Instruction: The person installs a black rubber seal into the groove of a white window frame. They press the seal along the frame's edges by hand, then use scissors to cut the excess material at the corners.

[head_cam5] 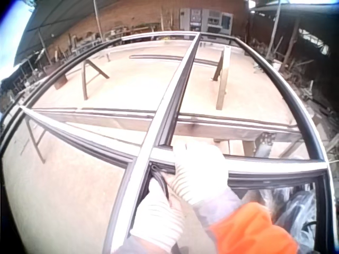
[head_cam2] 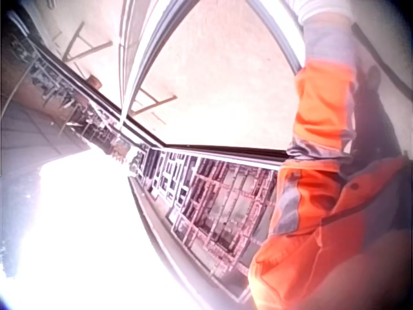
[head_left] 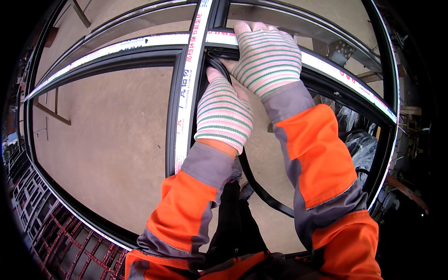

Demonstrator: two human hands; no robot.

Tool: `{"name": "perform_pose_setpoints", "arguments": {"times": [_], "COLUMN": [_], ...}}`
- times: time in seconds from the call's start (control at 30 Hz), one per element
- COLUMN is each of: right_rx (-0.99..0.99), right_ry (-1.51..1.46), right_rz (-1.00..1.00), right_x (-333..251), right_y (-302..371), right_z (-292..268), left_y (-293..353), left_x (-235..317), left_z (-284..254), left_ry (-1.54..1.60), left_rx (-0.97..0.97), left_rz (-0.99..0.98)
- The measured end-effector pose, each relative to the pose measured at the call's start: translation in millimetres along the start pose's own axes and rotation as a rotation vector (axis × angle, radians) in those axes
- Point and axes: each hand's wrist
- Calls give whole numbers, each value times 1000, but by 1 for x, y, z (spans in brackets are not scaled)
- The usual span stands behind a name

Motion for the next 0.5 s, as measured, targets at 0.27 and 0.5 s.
{"name": "perform_pose_setpoints", "arguments": {"times": [0.27, 0.5], "right_rx": [-86, -104], "right_ry": [0, -9], "right_rz": [17, 40], "right_x": [1, 0], "right_y": [-1, -2], "right_z": [-8, -11], "left_y": [-1, -18], "left_x": [-2, -34], "left_z": [2, 37], "left_ry": [-4, -104], "left_rx": [61, 56], "left_rz": [12, 89]}}
Point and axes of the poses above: each hand's wrist, its own y-axis away from the middle knuckle, its own z-axis out of the palm, x = y × z, and after that the axes turned 7 degrees about -z, right-handed
